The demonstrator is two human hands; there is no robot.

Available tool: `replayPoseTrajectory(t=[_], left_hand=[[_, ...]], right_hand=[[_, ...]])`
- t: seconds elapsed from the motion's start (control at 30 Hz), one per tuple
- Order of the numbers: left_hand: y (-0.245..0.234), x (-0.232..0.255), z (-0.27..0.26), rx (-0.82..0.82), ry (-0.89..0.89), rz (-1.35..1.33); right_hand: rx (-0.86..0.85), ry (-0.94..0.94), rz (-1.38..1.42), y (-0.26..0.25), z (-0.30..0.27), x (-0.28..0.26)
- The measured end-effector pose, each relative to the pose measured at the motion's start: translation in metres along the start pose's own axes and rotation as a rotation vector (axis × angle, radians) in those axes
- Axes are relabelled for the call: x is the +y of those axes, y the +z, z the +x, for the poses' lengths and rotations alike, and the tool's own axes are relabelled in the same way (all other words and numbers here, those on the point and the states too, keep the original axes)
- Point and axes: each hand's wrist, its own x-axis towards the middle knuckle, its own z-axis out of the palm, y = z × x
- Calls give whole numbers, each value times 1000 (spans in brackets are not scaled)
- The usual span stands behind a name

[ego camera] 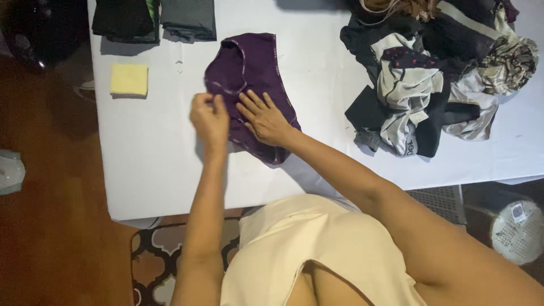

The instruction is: Fold laundry on a table, including underwear and socks.

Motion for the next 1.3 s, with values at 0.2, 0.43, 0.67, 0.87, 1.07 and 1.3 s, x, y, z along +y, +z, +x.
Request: replayPoseTrajectory(t=[0.2, 0.43, 0.67, 0.87, 1.07, 1.3], left_hand=[[31, 25, -12, -330, 46, -306], [45, 17, -25, -248, 22, -58], [86, -11, -43, -551, 197, 144], [70, 31, -35, -589, 210, 295], [71, 17, -52, -492, 210, 241], [-22, 49, -84, -865, 504, -153]], right_hand=[[57, -192, 41, 16, -18, 33], [94, -254, 65, -17, -8, 44], [62, -191, 110, -52, -47, 53], [216, 5, 193, -91, -103, 47], [329, 293, 435, -58, -126, 40], [452, 610, 1429, -15, -137, 60]])
